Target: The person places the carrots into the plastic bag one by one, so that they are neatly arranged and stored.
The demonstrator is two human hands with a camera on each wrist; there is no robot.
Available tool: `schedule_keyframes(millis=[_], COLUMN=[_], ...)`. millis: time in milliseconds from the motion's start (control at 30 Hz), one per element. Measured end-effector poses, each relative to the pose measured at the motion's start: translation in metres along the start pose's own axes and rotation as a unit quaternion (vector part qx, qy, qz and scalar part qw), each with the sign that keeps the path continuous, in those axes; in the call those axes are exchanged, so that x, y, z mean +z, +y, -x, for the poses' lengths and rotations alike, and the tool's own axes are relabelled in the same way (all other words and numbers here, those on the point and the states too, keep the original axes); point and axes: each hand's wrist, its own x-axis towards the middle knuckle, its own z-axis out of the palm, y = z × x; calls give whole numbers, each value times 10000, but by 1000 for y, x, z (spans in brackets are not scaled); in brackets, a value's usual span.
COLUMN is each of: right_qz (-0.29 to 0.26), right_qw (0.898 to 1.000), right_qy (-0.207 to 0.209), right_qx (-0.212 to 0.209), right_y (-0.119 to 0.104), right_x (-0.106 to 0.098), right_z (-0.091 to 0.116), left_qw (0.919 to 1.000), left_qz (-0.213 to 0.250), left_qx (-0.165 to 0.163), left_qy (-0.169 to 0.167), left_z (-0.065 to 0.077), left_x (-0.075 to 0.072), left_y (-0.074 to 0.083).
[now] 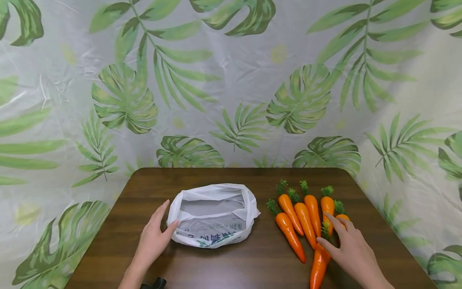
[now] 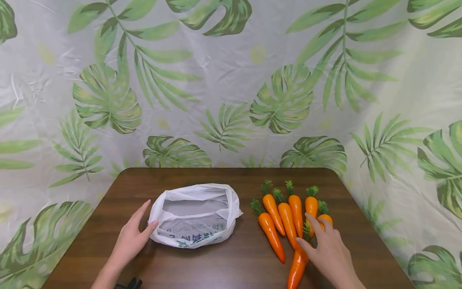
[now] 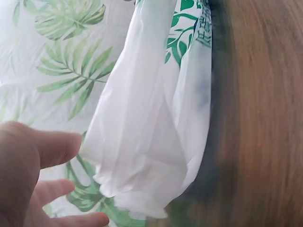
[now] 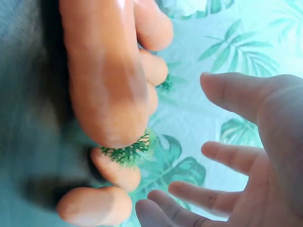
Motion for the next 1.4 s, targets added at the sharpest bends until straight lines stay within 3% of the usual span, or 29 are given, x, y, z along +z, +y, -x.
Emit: schedule_keyframes(millis=[100,333,700,1000,1100,1300,1400], right_qz=[-140,-583,-748,-965,-1070,-1226,-1318], right_qw=[9997,9949,9842,9714,9682,9688,9687], right_qy=[-105,-477,-1037,-1353,-1320,-1136,-1045], right_qx=[163,677,1229,1697,1836,1830,1827], right_y=[1,-6,-7,-1,-1,0,-2], right_x=[2,11,30,36,36,35,32], right_z=[4,13,16,18,17,16,14], left_qw=[9992,9914,9794,9631,9644,9786,9807], left_qz=[281,1134,1586,2171,2112,1514,1404], left_qx=[-293,-627,-1216,-1543,-1534,-1290,-1246], left_qy=[11,173,305,376,413,521,553], left_z=[-1,-5,2,3,2,0,-1], left_x=[2,10,14,21,22,21,21], left_y=[-2,-6,-10,-9,-9,-7,-6])
